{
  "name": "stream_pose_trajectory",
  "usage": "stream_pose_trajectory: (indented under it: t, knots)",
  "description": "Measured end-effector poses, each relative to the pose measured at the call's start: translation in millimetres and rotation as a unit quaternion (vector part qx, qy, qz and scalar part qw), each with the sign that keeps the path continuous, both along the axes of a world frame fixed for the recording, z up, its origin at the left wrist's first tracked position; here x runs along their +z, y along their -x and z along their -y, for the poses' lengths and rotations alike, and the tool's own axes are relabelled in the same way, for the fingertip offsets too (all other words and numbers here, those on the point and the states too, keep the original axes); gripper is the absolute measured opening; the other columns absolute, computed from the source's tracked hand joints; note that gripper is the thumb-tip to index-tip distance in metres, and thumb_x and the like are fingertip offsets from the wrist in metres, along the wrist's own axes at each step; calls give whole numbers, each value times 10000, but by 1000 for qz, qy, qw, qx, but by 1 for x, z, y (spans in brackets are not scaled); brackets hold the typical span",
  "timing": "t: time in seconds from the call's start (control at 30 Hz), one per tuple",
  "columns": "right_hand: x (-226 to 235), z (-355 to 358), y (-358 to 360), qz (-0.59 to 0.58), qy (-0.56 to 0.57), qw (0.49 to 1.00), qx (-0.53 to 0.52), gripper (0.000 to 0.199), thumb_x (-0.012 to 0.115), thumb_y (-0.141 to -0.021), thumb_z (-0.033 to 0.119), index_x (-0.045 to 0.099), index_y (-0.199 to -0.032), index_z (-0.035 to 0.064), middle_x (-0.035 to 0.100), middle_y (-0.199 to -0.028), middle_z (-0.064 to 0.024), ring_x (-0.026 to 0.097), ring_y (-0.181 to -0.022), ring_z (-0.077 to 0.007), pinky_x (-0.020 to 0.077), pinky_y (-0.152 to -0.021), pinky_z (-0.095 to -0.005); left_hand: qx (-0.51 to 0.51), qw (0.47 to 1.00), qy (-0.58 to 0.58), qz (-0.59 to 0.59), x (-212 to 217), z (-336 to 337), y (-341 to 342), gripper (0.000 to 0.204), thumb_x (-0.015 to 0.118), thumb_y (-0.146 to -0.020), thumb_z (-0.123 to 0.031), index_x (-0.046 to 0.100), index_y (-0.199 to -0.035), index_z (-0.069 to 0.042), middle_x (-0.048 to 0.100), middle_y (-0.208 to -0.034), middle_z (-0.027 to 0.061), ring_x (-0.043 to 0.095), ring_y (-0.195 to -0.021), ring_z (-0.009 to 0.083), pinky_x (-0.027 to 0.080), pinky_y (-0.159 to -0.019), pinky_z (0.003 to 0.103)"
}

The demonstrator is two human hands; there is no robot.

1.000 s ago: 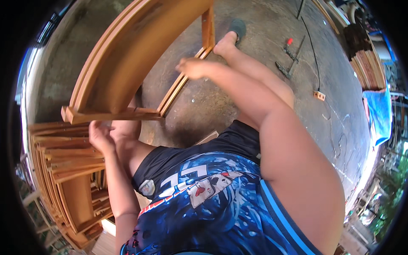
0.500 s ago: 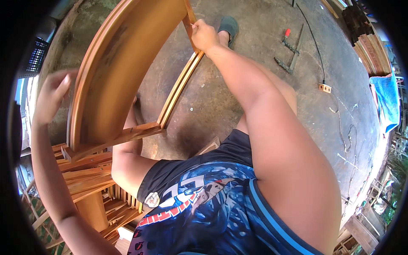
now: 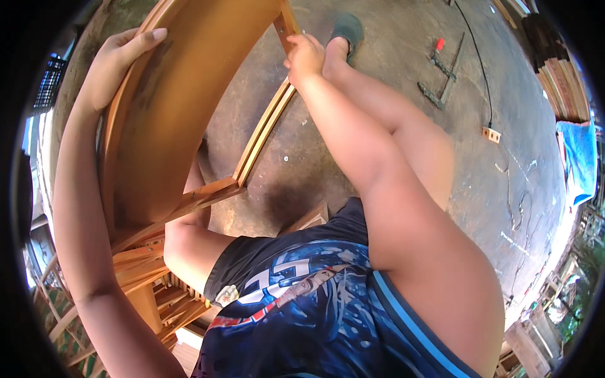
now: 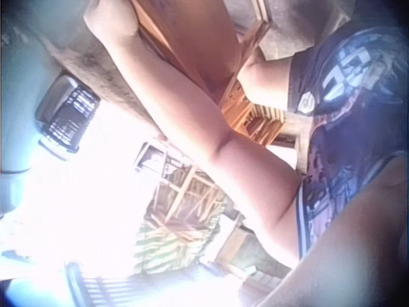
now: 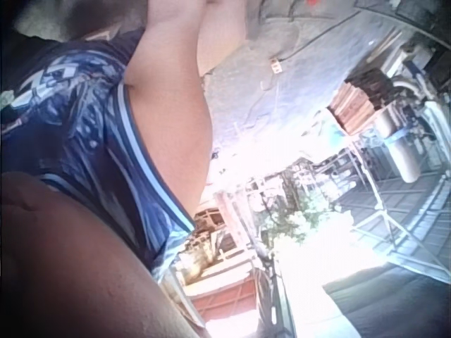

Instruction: Assembling a wooden chair frame using bolts and a wrench.

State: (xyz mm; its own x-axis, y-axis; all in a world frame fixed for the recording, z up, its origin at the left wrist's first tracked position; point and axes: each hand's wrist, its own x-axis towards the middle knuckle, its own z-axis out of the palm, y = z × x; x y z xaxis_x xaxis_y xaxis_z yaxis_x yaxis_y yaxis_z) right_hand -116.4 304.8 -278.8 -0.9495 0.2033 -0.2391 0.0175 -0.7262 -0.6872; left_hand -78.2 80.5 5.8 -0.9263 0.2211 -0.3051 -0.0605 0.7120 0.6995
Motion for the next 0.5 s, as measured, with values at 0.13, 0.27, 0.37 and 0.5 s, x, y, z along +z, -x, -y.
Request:
stream_pose_trajectory:
  t: [0.13,0.27,0.37,0.5]
  knots:
    - [0,-1,3,97,81,989,75,125,643,-816,128,596,-888,38,400,-570,-7,332,-420,-121,290,-412,-296,5,1000,0,-15,0,-2,-2,584,666,-866,-431,617,-1166,68,678,-942,103,645,-785,125,507,-736,240]
    - [1,8,2,87,-72,993,-34,169,645,-801,149,617,-902,18,441,-569,-34,388,-440,-147,316,-432,-305,4,999,20,-34,1,-10,-7,597,679,-851,-444,624,-1161,63,678,-936,99,644,-781,124,506,-732,237]
    - [-2,13,1,63,-127,988,-66,182,652,-795,164,613,-886,11,471,-576,-33,414,-447,-158,331,-450,-302,7,997,47,-63,8,-17,-10,571,696,-829,-441,648,-1113,52,685,-917,96,644,-783,128,506,-737,246]
    - [-13,11,9,93,-13,993,72,217,661,-798,167,699,-939,6,548,-631,-7,488,-553,-145,388,-488,-320,12,995,53,-88,16,-24,-19,511,719,-799,-422,690,-1023,37,699,-887,97,647,-786,140,507,-748,266]
